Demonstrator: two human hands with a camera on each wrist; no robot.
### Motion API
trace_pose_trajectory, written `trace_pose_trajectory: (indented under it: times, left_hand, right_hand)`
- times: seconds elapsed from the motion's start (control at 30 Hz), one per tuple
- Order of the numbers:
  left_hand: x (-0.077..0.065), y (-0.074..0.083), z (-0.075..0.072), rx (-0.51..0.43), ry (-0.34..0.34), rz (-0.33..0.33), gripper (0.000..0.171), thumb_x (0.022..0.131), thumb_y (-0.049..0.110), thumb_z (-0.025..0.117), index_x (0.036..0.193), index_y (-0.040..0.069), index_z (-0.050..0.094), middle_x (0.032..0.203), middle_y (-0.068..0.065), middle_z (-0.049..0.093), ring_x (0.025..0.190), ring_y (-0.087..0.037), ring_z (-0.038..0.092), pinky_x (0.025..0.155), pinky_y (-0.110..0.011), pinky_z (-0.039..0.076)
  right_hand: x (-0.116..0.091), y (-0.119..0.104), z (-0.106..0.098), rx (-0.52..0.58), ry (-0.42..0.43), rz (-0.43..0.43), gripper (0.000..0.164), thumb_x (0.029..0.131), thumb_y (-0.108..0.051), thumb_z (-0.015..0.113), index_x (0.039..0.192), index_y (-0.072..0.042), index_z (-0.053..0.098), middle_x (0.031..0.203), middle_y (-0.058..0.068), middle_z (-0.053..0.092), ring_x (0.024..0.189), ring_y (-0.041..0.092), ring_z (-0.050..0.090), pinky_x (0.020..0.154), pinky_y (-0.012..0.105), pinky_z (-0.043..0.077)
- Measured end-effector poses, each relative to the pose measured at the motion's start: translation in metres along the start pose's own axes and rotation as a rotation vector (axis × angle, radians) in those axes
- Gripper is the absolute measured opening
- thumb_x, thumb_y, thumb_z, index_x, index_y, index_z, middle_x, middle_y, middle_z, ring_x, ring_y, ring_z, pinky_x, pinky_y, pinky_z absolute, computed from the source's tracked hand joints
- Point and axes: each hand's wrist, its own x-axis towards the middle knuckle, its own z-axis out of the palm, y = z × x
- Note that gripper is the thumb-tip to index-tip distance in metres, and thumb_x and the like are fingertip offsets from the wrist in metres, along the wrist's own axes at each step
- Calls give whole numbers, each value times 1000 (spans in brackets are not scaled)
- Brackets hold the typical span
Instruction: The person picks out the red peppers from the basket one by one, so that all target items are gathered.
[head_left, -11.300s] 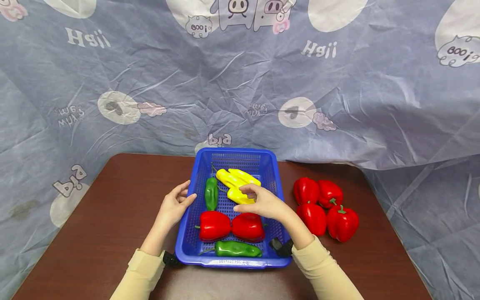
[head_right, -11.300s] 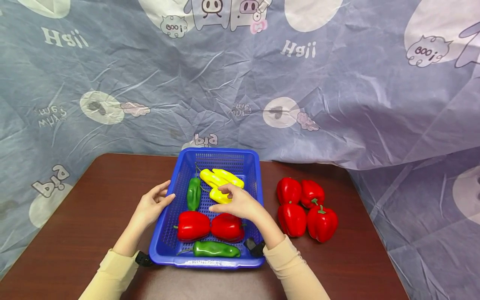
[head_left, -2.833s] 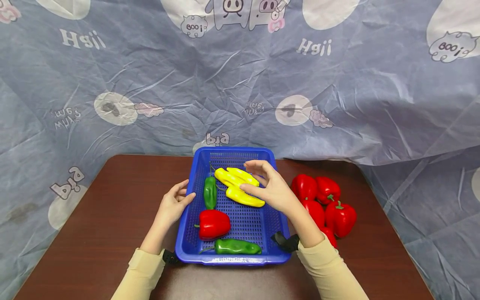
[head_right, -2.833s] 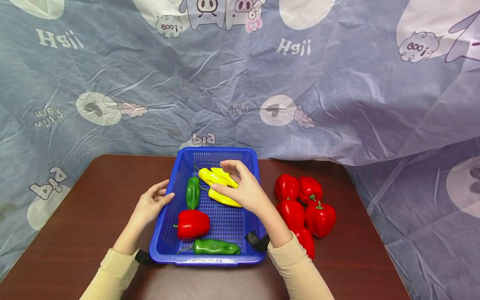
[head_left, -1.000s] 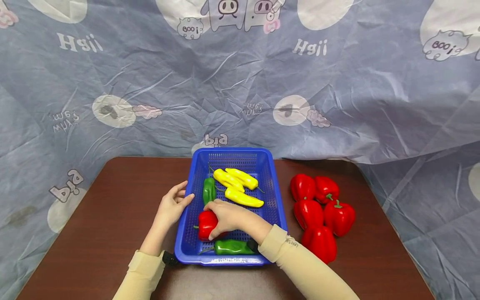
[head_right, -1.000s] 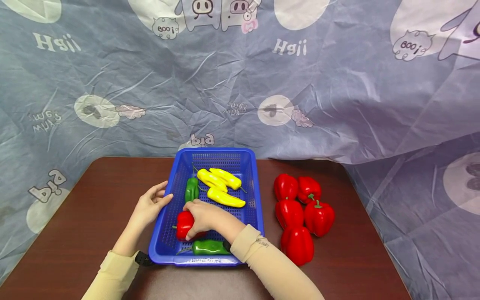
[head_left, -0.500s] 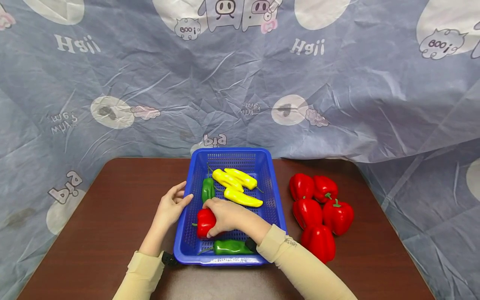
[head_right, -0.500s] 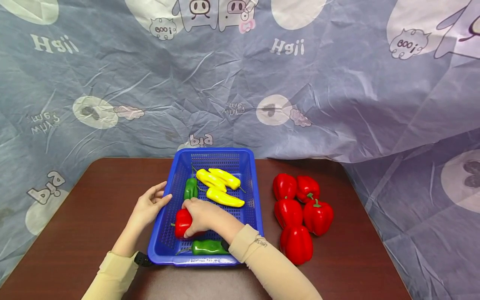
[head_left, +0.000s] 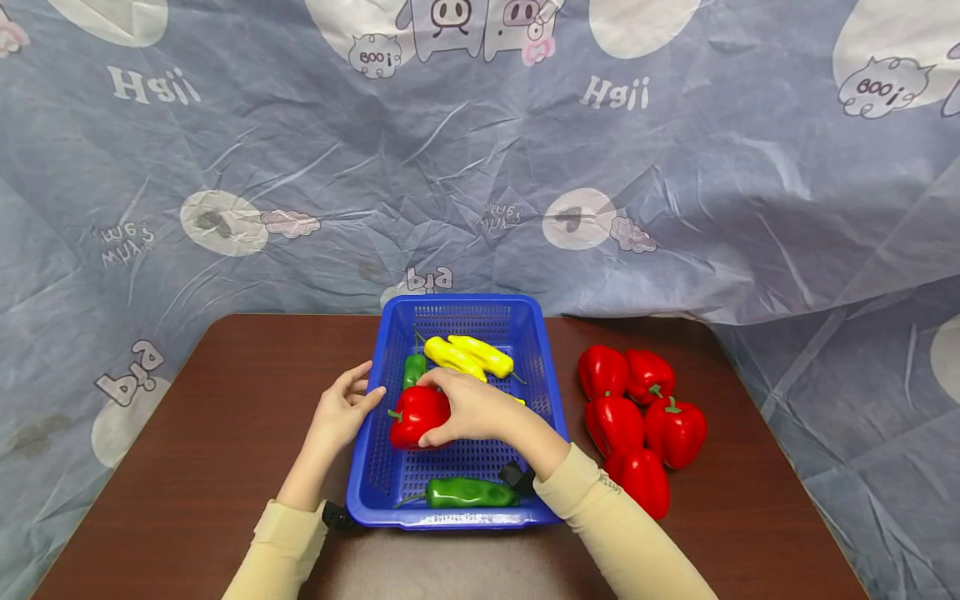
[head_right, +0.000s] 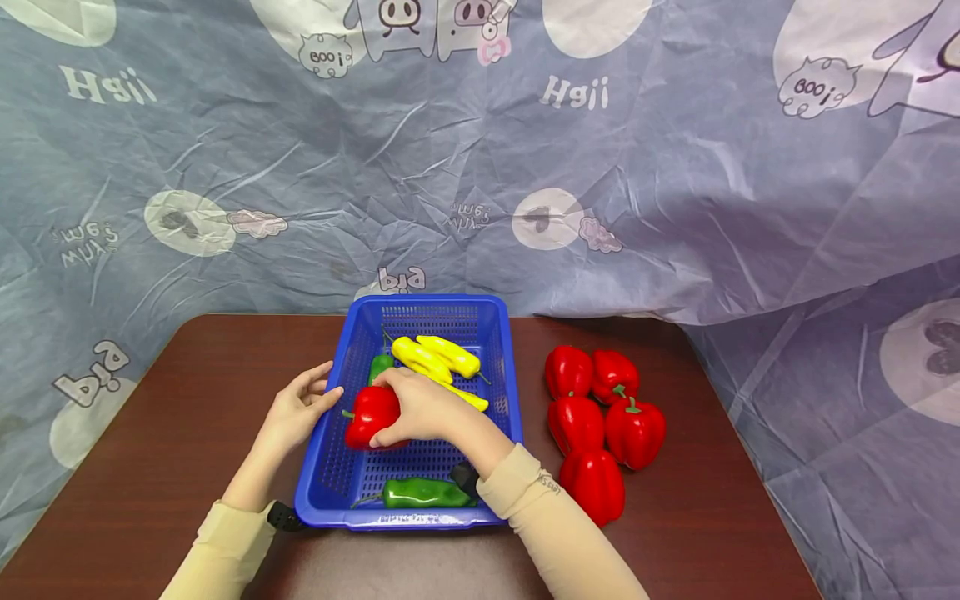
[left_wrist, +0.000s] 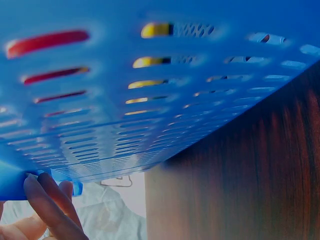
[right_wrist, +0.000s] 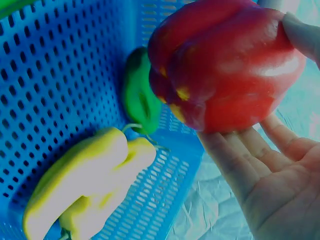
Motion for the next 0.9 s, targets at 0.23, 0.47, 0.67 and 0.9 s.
trace_pose_trajectory:
  times: [0.23, 0.47, 0.67, 0.9]
  left_hand:
    - [1, 1, 0, -6, 7, 7, 57, 93, 11, 68, 144, 0, 47, 119, -28, 64, 84, -20, 70, 65, -17, 53]
    - [0, 2, 0, -17, -1, -4, 57, 93, 11, 68, 145, 1, 46, 120, -27, 63, 82, -13, 68, 65, -17, 53]
    - [0, 1, 0, -14, 3, -4, 56, 93, 11, 67, 145, 1, 46, 120, -27, 63, 78, -6, 65, 66, -17, 52]
    - [-1, 1, -1, -17, -5, -8, 57, 94, 12, 67, 145, 2, 45, 121, -27, 63, 75, 0, 61, 65, -17, 51]
  right_hand:
    - [-12, 7, -16, 143, 83, -6, 68, 77, -29, 81, 135, -7, 51, 125, 5, 62, 115, 22, 60, 91, 35, 55]
    - [-29, 13, -29, 317, 173, -17, 68, 77, -23, 82, 134, -4, 50, 132, 10, 58, 117, 29, 61, 98, 41, 53]
    - [-50, 20, -44, 420, 243, -22, 68, 79, -19, 82, 136, -7, 48, 136, 12, 56, 120, 30, 61, 100, 44, 51]
    - [-81, 35, -58, 483, 331, 11, 69, 80, -14, 81, 139, -8, 45, 141, 15, 51, 123, 33, 58, 97, 39, 53]
